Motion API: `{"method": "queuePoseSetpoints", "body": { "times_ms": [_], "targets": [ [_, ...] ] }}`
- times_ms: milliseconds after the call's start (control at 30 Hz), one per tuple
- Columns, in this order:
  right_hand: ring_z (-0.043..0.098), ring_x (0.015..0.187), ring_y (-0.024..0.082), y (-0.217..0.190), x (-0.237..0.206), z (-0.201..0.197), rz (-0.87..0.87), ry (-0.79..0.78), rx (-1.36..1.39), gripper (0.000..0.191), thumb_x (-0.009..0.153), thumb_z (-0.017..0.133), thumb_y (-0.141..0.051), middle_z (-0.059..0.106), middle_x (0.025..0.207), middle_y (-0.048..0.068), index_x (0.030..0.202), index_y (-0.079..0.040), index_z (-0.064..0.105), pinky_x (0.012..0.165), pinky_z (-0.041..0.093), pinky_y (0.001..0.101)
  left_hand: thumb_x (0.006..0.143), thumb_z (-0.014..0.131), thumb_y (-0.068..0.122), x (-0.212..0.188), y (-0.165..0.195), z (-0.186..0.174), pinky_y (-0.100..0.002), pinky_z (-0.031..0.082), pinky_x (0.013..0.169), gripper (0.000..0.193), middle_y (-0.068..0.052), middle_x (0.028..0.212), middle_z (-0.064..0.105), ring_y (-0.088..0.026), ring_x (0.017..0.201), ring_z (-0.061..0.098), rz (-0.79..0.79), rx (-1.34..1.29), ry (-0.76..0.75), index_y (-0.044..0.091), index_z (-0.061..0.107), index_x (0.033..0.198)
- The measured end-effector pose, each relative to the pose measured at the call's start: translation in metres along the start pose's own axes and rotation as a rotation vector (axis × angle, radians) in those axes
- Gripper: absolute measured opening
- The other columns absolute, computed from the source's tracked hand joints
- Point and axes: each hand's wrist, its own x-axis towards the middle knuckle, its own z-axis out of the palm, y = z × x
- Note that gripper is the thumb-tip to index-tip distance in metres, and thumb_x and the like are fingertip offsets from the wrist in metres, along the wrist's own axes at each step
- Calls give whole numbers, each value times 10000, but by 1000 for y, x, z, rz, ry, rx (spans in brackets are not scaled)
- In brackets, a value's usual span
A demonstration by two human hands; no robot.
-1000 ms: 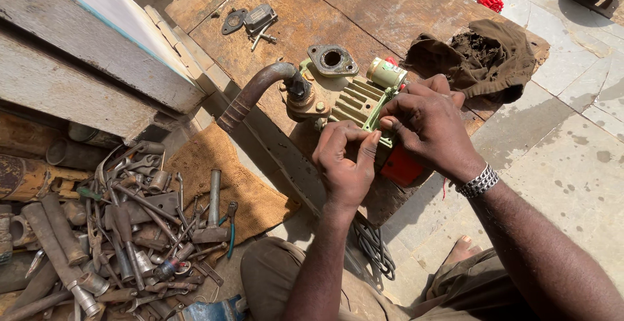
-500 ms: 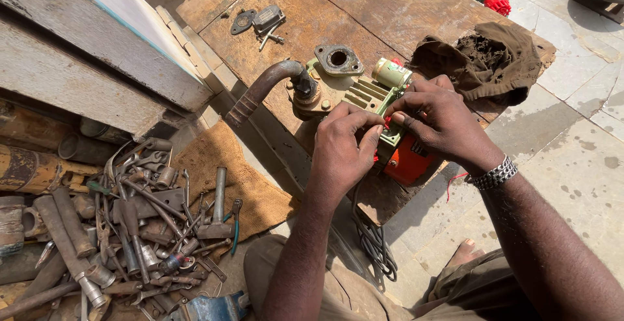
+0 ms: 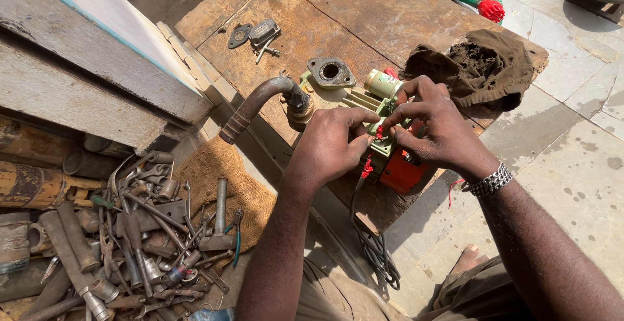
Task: The person repairs a small electric water pump on a wooden workbench. They use a screwdriver to unscrew the pump's cover, remove the capacitor and mounting plate, then work on the wiring and switch components inside the pump housing by hand.
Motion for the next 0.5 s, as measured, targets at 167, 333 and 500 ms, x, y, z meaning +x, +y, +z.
{"method": "queuePoseSetpoints", "body": {
  "times_ms": [167, 333, 500],
  "targets": [
    [471, 1040, 247, 3, 0, 2, 21, -9, 6, 126, 781, 768, -197, 536, 1119, 61, 892, -151, 807, 909, 449, 387, 882, 740, 138, 15, 3, -6, -381, 604, 829, 236, -132, 1022, 773, -224, 904, 771, -71, 133, -64, 81, 771, 1109],
    [487, 1040, 240, 3, 2, 3, 55, 1, 6, 140, 763, 797, -206, 538, 1093, 59, 877, -124, 801, 904, 453, 389, 824, 797, 154, 31, 2, -7, -377, 606, 815, 177, -93, 980, 781, -206, 874, 769, -16, 239, -164, 118, 806, 997],
    [525, 1042, 208, 1, 3, 2, 130, -6, 170, 147, 780, 780, -238, 521, 1146, 34, 854, -113, 756, 745, 586, 328, 805, 821, 149, 40, 0, -7, -384, 599, 807, 196, -96, 964, 762, -211, 874, 753, 48, 290, -226, 130, 805, 999]
  ]
}}
